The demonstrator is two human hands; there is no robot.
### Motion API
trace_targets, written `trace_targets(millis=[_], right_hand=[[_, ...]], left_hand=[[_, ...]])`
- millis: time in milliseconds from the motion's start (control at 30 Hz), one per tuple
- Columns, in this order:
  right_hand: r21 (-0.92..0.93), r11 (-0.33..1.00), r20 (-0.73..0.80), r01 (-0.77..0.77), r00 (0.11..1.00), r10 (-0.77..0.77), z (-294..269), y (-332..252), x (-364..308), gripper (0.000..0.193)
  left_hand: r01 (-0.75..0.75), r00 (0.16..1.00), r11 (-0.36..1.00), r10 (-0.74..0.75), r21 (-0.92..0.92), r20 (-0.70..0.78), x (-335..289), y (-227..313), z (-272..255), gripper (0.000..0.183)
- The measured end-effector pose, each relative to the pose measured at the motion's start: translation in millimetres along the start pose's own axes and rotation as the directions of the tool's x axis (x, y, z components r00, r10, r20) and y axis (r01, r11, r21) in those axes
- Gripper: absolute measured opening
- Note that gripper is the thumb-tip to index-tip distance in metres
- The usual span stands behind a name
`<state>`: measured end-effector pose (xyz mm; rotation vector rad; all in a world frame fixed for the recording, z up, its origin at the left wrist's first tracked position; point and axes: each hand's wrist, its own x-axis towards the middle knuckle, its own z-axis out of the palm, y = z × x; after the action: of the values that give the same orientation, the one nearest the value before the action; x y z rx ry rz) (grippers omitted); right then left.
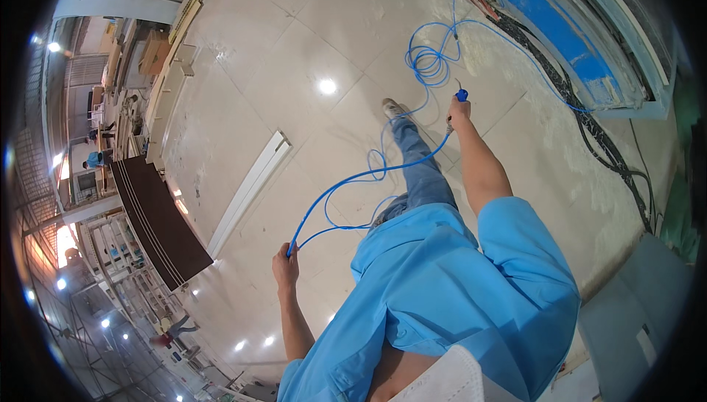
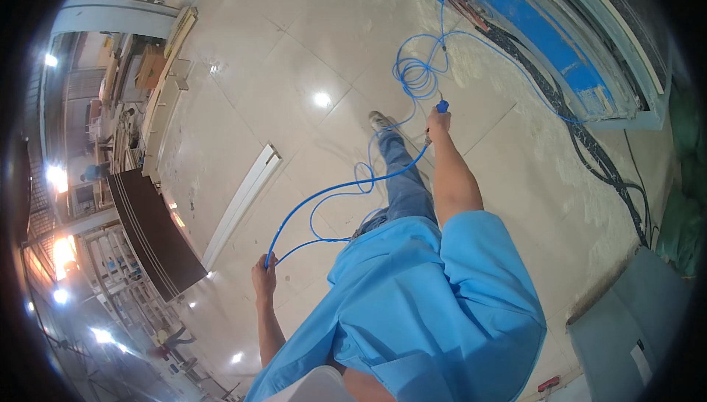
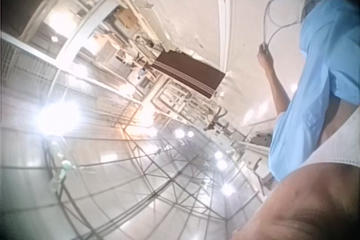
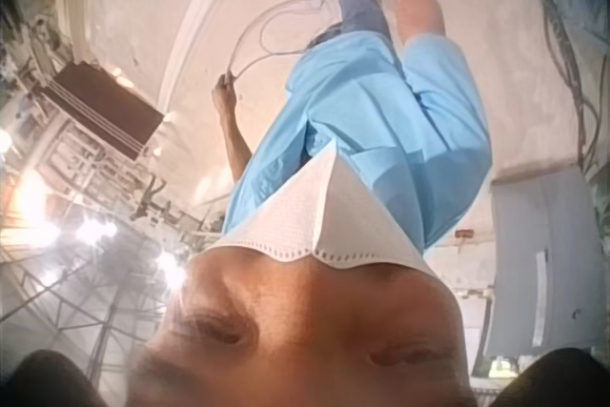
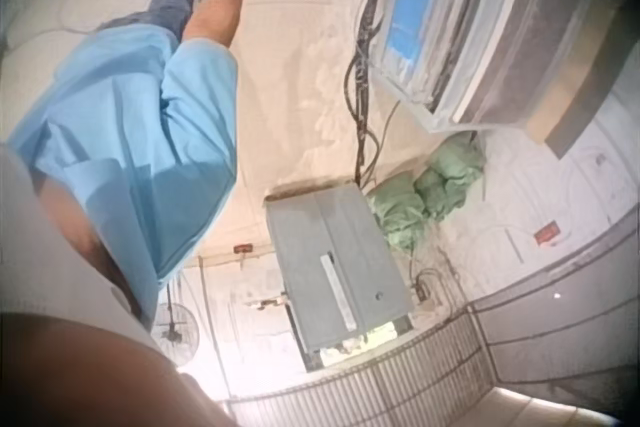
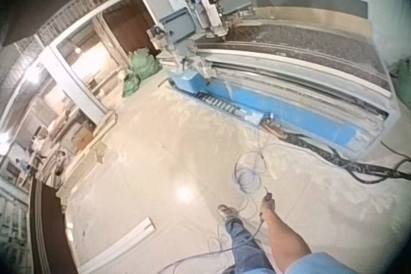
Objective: The person uses a blue air blow gun to remove dust and debris from a large industrial machine, focusing on the top surface and control panel. They also handle a small white paper label, placing it on the machine's surface.
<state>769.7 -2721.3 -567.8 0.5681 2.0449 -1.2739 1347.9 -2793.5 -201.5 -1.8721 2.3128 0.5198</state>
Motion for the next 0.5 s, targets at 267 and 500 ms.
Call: trace_targets(millis=[267, 500], right_hand=[[-0.527, 0.811, -0.053, 0.254, 0.943, -0.329, -41, -52, -33, 0.041], [0.088, 0.989, -0.503, 0.115, 0.863, -0.056, -239, -60, 32, 0.043]], left_hand=[[-0.176, 0.983, 0.983, 0.172, 0.050, 0.070, 44, 24, 25, 0.031], [-0.255, 0.954, 0.966, 0.244, 0.047, 0.175, 69, 57, 62, 0.020]])
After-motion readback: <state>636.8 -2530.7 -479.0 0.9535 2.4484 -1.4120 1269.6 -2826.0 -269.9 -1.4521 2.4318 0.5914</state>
